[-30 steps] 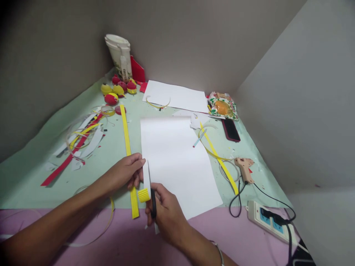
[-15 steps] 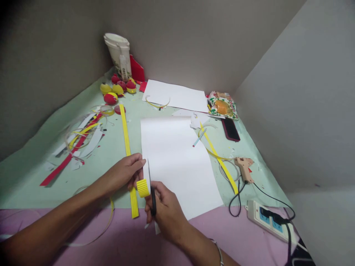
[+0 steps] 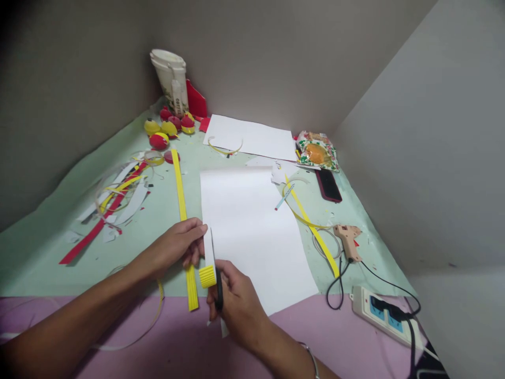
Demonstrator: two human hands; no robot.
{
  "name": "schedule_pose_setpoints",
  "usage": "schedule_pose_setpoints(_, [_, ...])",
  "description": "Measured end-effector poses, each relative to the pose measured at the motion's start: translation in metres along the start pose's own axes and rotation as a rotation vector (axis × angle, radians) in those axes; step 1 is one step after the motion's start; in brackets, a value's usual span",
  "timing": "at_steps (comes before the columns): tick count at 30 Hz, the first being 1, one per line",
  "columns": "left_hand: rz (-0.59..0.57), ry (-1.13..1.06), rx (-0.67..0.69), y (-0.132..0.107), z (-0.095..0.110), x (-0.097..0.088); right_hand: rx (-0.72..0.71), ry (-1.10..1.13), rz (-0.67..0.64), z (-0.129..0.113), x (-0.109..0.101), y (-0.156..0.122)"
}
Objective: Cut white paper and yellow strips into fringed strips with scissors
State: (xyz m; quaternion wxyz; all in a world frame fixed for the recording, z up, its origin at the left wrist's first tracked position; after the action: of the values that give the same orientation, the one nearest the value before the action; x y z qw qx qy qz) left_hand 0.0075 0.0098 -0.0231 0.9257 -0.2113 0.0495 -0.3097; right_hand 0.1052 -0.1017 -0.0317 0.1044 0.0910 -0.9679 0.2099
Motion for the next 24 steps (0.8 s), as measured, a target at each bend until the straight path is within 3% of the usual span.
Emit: schedule_pose_setpoints(24, [0.002,0.016,0.028,0.0028,-0.0024,-0.001,0.002,0.025,-0.011,0.0033,0.0029,0.0007])
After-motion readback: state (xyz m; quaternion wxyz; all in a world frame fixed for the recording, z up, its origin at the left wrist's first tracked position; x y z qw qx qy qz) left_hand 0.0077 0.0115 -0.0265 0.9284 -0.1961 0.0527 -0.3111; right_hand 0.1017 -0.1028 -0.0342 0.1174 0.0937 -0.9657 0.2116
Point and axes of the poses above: each hand's wrist, its own y-axis towards the middle knuckle, its own x-axis out of the palm, z = x × y, the point moved 7 cm from there along y, towards the middle knuckle, and after that the axes turned 7 degrees about -z, right-handed, at the moved point
